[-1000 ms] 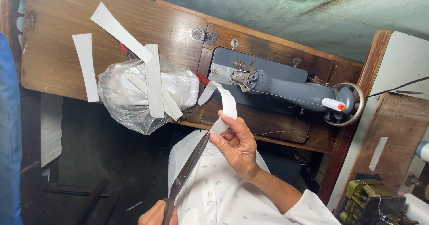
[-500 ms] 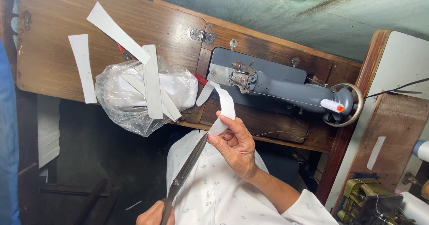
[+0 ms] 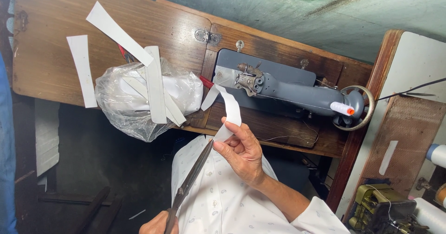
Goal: Cutting small rectangular strips of white fabric using large tailor scissors at a sewing workstation.
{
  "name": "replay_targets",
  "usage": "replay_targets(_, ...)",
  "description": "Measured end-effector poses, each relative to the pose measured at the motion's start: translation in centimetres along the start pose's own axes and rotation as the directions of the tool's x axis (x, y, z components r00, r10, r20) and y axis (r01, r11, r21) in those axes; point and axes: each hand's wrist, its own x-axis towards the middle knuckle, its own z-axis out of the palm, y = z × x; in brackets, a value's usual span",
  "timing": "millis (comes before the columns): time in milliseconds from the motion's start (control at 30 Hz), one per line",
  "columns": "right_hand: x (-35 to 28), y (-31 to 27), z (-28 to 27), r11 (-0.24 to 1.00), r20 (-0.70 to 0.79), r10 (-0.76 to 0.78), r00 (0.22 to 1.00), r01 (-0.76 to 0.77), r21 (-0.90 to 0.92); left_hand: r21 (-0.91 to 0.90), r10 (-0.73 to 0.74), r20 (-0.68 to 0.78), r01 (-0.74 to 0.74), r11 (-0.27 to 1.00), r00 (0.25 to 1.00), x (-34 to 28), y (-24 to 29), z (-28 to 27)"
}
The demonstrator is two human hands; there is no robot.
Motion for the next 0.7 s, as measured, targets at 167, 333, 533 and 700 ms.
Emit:
replay_targets(167,-0.1,0.0,0.0,1.0,0.009,-0.006,1.0,0.006,0.027,0.005,-0.02,-0.034,0.021,1.0,0.999,0.0,0.4,-0.3)
replay_targets(333,0.3,-0.8,0.0,0.998,0.046,0.022,0.999,-0.024,0.056,0.013,-0.089,0.011,0.089,0.996,0.996,0.0,0.7,-0.8)
replay_targets(533,1.8,-2.0,-0.5,0.987,0.088,0.1,0.991,-0.109,0.115,0.009,-0.239,0.159,0.241,0.97,0.958,0.1,0.1,-2.3)
replay_targets(700,2.2,-2.2,-0.4,0.988,0.08,0.107,0.991,-0.115,0.101,-0.016,-0.155,0.022,0.155,0.988,0.988,0.8,2.0,-2.7)
